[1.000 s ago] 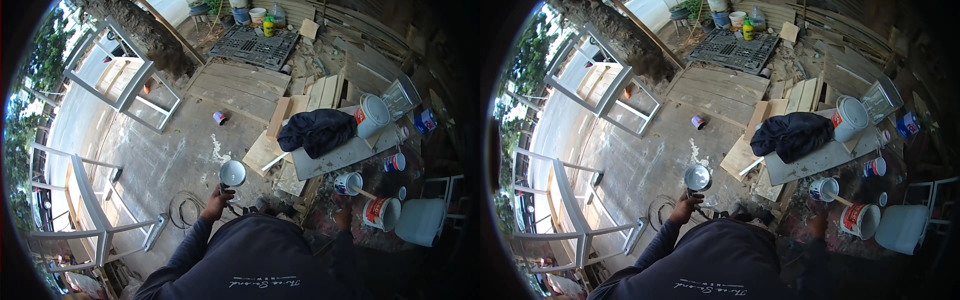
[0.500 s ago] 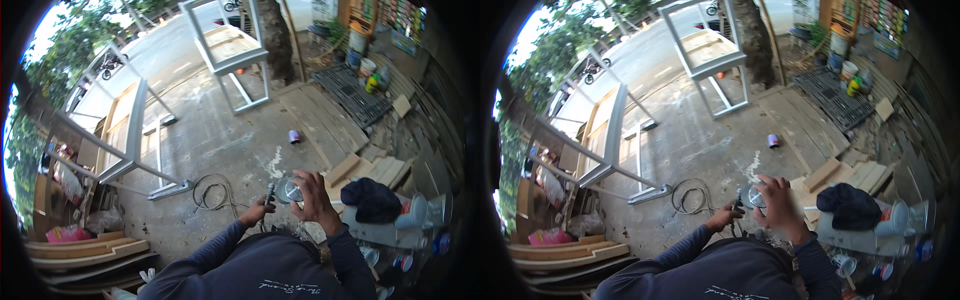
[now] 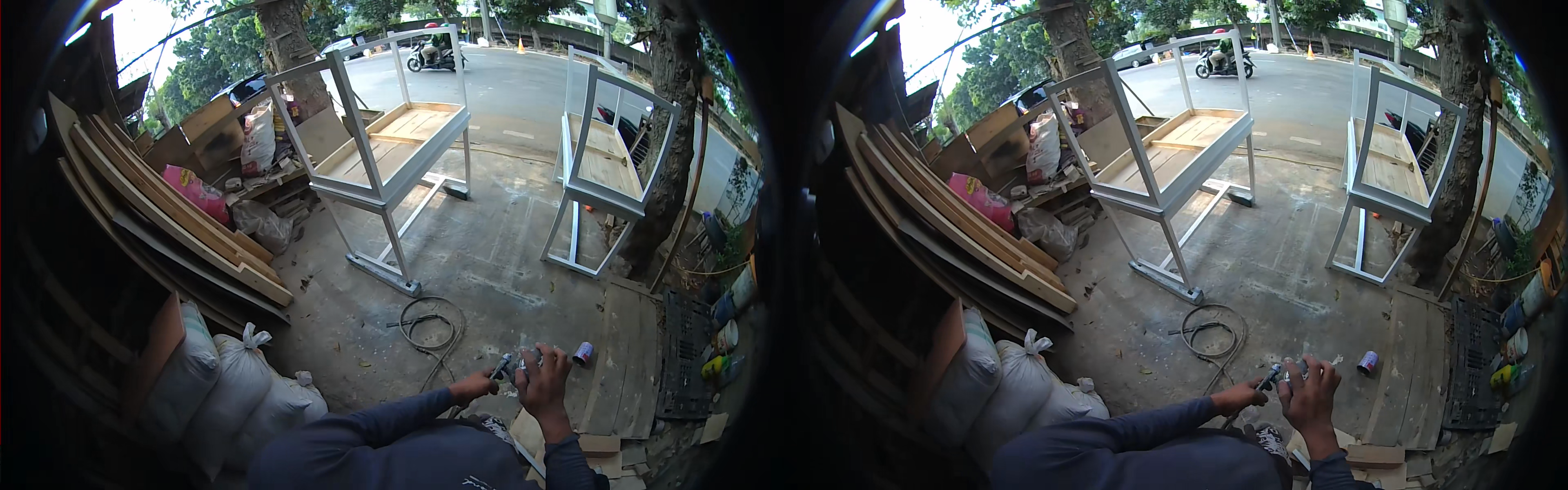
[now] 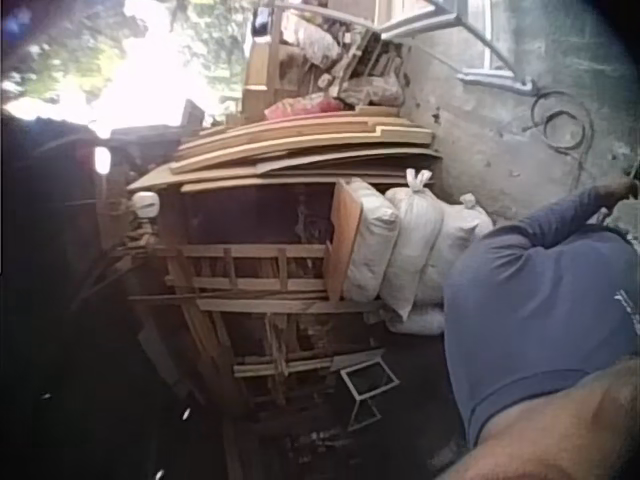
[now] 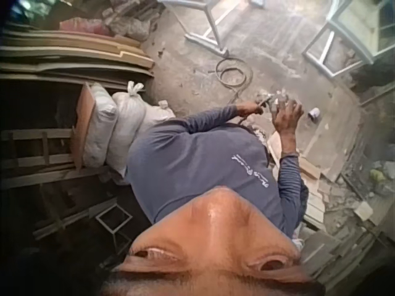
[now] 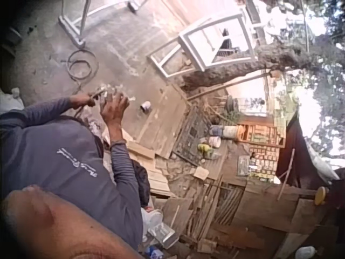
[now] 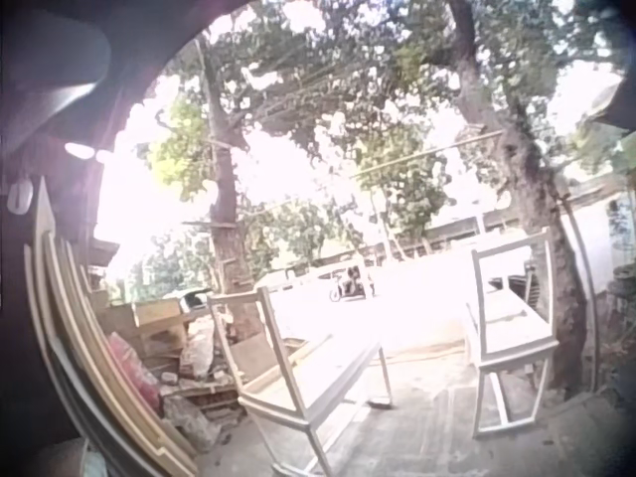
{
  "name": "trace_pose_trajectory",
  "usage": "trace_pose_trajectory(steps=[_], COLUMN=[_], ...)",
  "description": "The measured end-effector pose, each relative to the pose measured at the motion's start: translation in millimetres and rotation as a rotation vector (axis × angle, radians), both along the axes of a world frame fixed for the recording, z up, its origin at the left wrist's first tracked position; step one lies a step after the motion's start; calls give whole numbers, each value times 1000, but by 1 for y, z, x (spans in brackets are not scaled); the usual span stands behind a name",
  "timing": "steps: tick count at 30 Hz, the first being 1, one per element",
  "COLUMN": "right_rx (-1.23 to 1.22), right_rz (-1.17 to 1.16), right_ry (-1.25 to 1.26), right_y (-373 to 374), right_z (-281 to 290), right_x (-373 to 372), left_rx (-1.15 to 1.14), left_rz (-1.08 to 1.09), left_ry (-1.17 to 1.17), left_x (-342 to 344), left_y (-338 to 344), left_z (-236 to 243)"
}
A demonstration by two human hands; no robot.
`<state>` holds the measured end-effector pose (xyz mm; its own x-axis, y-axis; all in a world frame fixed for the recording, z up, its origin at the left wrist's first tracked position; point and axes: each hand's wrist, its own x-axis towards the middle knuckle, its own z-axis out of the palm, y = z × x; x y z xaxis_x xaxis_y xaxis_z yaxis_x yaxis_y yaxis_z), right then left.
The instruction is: Spray painting wooden furniture frames with white paint using a compressed air spray gun.
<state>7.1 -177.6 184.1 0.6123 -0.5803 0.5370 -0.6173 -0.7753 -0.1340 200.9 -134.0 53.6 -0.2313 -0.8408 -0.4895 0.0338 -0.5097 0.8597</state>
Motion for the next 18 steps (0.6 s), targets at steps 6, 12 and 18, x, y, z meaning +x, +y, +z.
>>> trace_pose_trajectory(steps=[6,12,18], right_rx=[76,89,512], right_rz=[-18,6,353], right_ry=[11,6,-329], right_y=[-37,-64,-93], right_z=[2,-1,17], right_x=[17,40,36], left_rx=[-43,-61,-66], left_rz=[215,407,678], left_ry=[-3,21,24], left_x=[-1,-4,23], left_y=[-29,-39,-60], left_z=[-4,-14,-10])
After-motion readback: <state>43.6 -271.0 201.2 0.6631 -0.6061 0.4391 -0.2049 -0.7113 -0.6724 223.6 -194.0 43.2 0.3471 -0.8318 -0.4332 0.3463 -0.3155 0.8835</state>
